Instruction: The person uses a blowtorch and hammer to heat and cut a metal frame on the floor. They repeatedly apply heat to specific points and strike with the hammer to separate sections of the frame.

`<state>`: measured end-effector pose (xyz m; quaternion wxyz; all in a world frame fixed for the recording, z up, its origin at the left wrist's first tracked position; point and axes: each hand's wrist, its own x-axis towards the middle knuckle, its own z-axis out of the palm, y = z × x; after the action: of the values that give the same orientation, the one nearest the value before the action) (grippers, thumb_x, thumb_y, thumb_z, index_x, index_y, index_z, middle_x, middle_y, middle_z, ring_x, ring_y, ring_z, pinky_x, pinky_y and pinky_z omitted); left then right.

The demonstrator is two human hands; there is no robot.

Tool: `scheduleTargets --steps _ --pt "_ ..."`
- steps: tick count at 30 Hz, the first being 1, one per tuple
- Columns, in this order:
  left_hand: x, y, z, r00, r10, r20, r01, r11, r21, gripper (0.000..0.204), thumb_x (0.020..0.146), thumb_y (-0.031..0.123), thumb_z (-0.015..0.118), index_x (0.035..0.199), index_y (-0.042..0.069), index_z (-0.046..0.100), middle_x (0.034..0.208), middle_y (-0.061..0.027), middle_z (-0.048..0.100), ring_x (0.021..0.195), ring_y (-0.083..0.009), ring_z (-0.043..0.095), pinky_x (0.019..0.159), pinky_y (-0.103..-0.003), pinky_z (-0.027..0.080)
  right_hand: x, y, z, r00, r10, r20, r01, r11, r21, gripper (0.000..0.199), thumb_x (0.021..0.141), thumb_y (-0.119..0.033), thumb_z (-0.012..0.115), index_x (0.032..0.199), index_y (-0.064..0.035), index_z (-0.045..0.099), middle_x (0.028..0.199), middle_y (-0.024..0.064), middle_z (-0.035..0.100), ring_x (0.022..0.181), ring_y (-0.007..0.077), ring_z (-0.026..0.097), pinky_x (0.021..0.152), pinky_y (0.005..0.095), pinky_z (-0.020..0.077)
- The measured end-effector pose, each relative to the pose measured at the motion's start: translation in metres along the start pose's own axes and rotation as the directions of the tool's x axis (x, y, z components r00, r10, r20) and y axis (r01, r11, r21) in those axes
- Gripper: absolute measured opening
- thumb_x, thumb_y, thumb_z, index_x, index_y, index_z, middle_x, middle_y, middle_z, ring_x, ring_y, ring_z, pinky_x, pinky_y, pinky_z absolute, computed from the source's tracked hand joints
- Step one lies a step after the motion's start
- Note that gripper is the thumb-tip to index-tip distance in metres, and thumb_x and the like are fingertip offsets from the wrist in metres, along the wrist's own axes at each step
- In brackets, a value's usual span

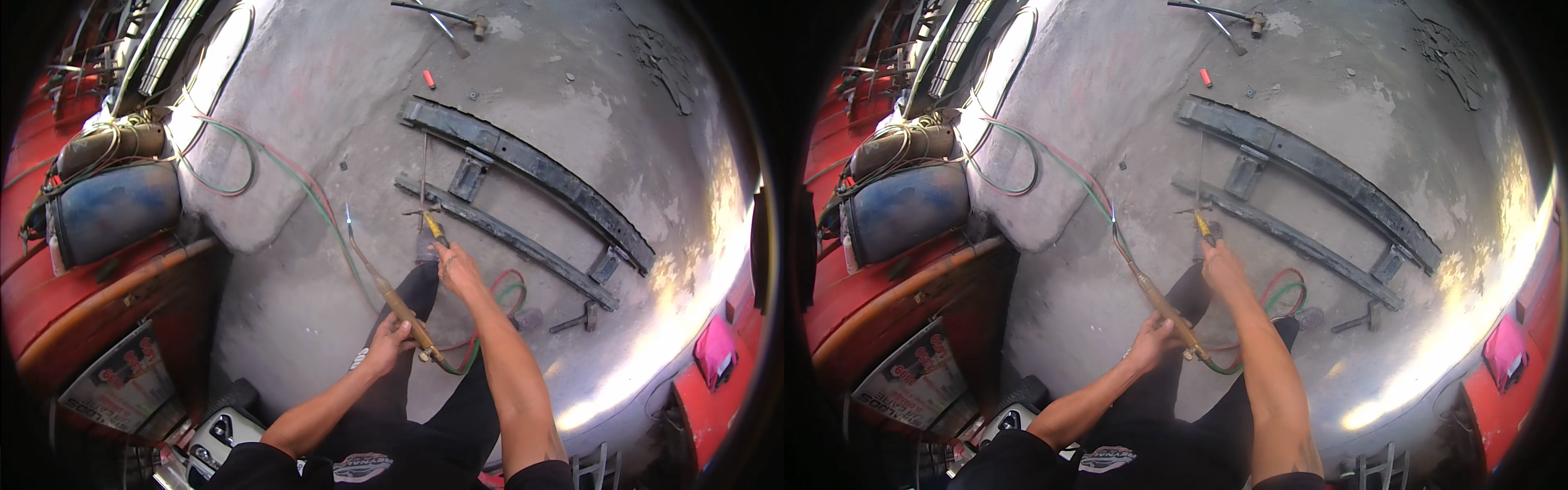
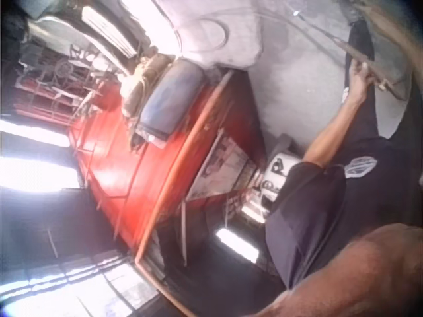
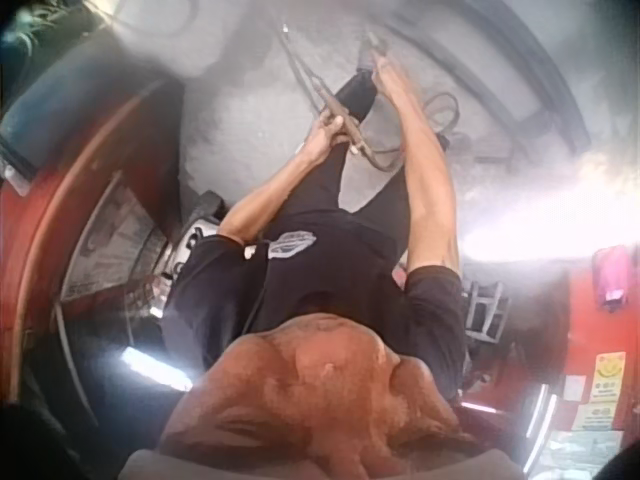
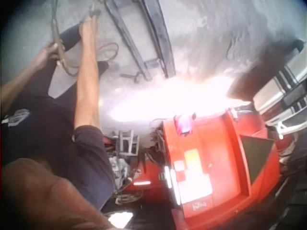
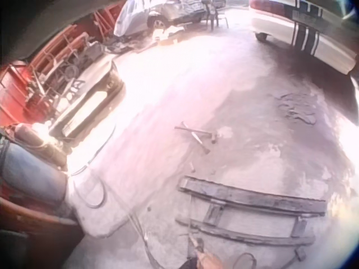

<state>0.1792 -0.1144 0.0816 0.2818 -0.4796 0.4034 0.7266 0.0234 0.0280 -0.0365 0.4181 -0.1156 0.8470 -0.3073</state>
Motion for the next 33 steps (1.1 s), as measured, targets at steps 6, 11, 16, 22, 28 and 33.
scheduleTargets --steps 6,11,16,22,28,33 --pt "0.021 0.050 -0.038 0.999 0.024 -0.032 -0.025 0.999 -0.020 0.030 0.107 0.020 0.052 0.134 0.006 0.049 0.121 -0.0119 0.066 0.110 -0.0217 0.067 0.088 -0.037 0.057 -0.049 -0.048 -0.001 0.991 -0.113 0.068 0.089 0.954 0.285 0.067 0.094 -0.034 0.067 0.152 -0.0094 0.044 0.126 0.0240 0.062 0.116 0.0401 0.062 0.096 0.0451 0.0509" --pt "0.044 0.067 -0.014 1.000 -0.008 0.026 0.008 1.000 0.015 0.041 0.105 0.020 0.057 0.140 0.002 0.046 0.122 -0.0135 0.062 0.115 -0.0280 0.065 0.089 -0.042 0.061 -0.107 -0.068 -0.045 0.895 0.079 0.440 -0.295 0.845 0.447 0.085 0.084 -0.040 0.079 0.152 -0.0056 0.041 0.128 0.0223 0.066 0.118 0.0367 0.065 0.100 0.0433 0.0497" --pt "0.084 0.076 0.047 0.990 -0.055 0.133 0.043 0.995 0.095 0.036 0.105 0.021 0.058 0.136 0.002 0.052 0.118 -0.0093 0.064 0.103 -0.0215 0.069 0.079 -0.037 0.063 -0.122 -0.036 -0.016 0.971 0.232 0.051 -0.209 0.731 0.650 0.081 0.079 -0.022 0.084 0.148 -0.0044 0.045 0.115 0.0175 0.070 0.107 0.0275 0.068 0.093 0.0380 0.0530" --pt "0.242 0.047 0.033 0.994 0.022 0.110 -0.067 0.901 0.428 0.039 0.106 0.032 0.056 0.126 0.000 0.060 0.107 -0.0127 0.071 0.098 -0.0211 0.070 0.078 -0.036 0.057 -0.101 0.028 0.022 0.870 0.454 -0.194 -0.047 0.468 0.883 0.069 0.084 -0.009 0.073 0.146 0.0012 0.045 0.091 0.0062 0.062 0.061 0.0098 0.055 0.051 0.0239 0.0461" --pt "0.487 0.017 -0.137 0.606 0.775 -0.180 0.030 0.204 0.979 0.053 0.097 0.024 0.066 0.137 -0.005 0.048 0.092 -0.0229 0.069 0.075 -0.0291 0.069 0.065 -0.039 0.056 -0.058 0.075 0.060 0.811 0.553 -0.194 0.150 0.124 0.981 0.072 0.084 -0.012 0.072 0.147 0.0047 0.041 0.089 0.0098 0.064 0.061 0.0133 0.059 0.055 0.0256 0.0489" --pt "0.490 -0.018 -0.088 0.931 0.218 -0.293 0.061 0.699 0.713 0.051 0.098 0.023 0.064 0.136 -0.006 0.046 0.081 -0.0139 0.063 0.063 -0.0249 0.065 0.050 -0.038 0.053 -0.078 0.131 0.099 0.692 0.701 -0.171 0.129 0.113 0.985 0.076 0.083 -0.018 0.074 0.146 0.0058 0.040 0.090 0.0131 0.064 0.057 0.0154 0.060 0.054 0.0268 0.0501"
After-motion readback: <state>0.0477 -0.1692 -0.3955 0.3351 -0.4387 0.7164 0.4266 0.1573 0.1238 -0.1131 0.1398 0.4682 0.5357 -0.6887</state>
